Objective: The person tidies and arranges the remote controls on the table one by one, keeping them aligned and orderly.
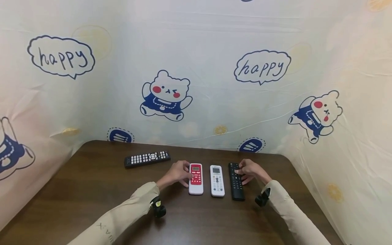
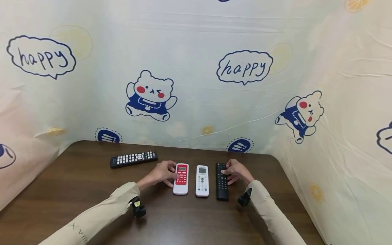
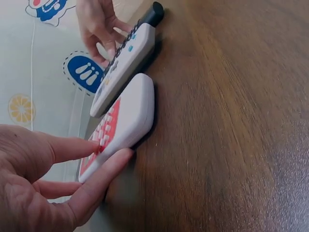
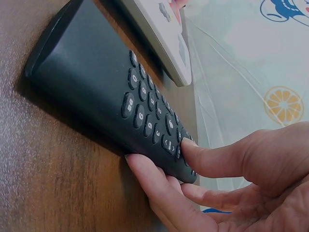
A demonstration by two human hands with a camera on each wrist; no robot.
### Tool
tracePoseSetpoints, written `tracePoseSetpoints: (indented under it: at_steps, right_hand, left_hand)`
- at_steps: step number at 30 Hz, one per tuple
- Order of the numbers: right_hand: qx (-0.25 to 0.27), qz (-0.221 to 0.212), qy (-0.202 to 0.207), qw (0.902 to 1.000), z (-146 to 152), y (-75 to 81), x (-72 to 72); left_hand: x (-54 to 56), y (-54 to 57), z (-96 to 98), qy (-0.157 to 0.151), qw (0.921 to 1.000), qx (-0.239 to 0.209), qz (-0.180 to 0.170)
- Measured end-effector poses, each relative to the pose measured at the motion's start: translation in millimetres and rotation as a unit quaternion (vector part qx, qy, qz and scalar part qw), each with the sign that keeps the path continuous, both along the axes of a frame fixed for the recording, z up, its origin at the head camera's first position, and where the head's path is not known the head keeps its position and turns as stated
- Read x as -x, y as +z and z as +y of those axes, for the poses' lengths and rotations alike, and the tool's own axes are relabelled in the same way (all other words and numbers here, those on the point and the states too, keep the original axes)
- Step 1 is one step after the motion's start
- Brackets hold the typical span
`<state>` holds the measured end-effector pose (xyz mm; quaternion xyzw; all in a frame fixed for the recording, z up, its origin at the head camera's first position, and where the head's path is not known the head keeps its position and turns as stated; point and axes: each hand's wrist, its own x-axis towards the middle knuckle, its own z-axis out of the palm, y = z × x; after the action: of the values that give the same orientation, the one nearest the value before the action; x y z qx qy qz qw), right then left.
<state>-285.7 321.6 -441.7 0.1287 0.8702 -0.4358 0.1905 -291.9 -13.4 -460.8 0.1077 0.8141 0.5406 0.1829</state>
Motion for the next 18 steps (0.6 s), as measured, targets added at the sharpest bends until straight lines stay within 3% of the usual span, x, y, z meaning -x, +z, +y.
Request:
tracePoseSetpoints:
  at_steps: [18]
  right_hand:
    - [-0.012,0.007,0.005,0.9999,-2.0,0.1,-3.8]
  left_hand:
    - [1.6,-1.0,-4.2,-0.013,0.9999,0.007,-0.002]
